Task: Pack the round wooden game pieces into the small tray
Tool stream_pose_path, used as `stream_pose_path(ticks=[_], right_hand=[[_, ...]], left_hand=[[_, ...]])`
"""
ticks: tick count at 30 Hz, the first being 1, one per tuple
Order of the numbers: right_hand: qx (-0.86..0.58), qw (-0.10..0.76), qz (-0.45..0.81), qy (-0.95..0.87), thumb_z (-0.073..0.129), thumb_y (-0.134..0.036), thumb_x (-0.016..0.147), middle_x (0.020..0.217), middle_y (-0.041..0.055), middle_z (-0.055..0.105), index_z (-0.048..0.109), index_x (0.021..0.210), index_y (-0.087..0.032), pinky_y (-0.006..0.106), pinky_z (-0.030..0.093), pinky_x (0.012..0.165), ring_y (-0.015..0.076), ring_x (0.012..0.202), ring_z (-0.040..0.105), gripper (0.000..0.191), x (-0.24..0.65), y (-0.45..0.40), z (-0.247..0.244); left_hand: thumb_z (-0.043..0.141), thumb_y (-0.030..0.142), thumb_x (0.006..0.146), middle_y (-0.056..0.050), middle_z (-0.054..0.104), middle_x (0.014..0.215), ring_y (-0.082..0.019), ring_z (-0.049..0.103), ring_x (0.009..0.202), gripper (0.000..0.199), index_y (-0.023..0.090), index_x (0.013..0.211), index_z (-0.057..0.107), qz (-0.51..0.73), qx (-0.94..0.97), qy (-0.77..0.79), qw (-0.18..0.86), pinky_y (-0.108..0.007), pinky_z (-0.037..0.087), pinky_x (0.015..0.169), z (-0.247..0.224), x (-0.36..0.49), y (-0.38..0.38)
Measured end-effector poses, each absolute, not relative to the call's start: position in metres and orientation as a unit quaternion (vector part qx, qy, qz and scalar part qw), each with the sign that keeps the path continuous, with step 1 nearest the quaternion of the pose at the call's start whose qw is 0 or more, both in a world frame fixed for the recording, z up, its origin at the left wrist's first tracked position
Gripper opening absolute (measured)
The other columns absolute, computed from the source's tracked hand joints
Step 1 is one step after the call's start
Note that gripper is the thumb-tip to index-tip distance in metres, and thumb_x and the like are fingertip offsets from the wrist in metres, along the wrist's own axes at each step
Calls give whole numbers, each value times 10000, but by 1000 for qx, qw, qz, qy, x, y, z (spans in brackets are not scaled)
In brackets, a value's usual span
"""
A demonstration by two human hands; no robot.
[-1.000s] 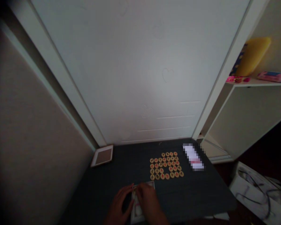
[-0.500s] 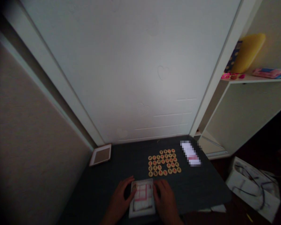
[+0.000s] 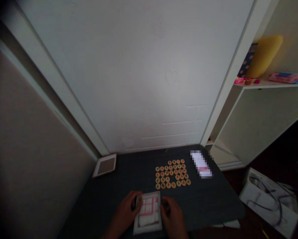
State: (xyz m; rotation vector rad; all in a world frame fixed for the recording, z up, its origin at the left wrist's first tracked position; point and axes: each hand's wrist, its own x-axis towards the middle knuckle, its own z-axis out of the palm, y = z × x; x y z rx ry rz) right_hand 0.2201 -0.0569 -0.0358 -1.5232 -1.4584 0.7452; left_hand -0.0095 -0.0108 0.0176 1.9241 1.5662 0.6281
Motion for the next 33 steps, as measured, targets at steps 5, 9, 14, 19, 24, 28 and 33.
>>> stream_pose_path(ticks=[5,9,14,19,24,28,33], right_hand=[[-598,437,334,-583,572,-451,902,924,76,753,712,1070,-209,283,567,684,203,726,706,326,221,-56,-32],[-594,434,337,-588,564,-454,906,913,69,758,723,1042,-215,281,564,685,203,722,708,317,219,-57,-25],[-597,426,334,-592,557,-457,907,892,69,756,726,1021,-215,287,563,671,208,707,703,316,216,-58,-21],[-595,431,333,-591,563,-490,904,885,70,759,731,1011,-219,277,563,668,203,698,703,336,216,-58,-23],[-597,420,348,-588,556,-504,915,883,69,759,731,1008,-215,271,556,669,206,722,709,351,220,-56,-22],[-590,424,373,-577,543,-524,921,899,82,763,733,1001,-203,284,558,702,220,775,716,381,222,-55,-19],[-596,434,414,-534,550,-588,898,870,81,765,739,981,-195,297,564,684,231,758,719,444,225,-56,-17]], left_hand=[[522,395,909,-73,688,1181,-225,675,984,365,254,1216,660,233,723,583,288,-337,525,903,15,-10,-12],[521,397,908,-79,700,1149,-237,674,1008,359,243,1195,671,240,724,578,292,-356,524,927,13,-10,-10],[513,383,917,-79,703,1160,-237,671,1049,343,247,1185,677,249,724,572,293,-358,523,948,10,-11,-9],[536,360,904,-60,658,1278,-228,634,1162,368,271,1244,644,241,733,570,282,-354,492,1012,9,-11,-8],[515,340,912,-48,694,1211,-222,651,1136,329,277,1197,667,226,734,576,279,-346,494,1003,10,-10,-6],[498,365,933,-47,694,1200,-214,671,1084,335,275,1212,657,236,736,565,289,-331,514,970,12,-10,-7],[516,369,923,-57,671,1251,-230,662,1108,365,278,1253,641,239,733,565,294,-355,514,983,8,-12,-8]])
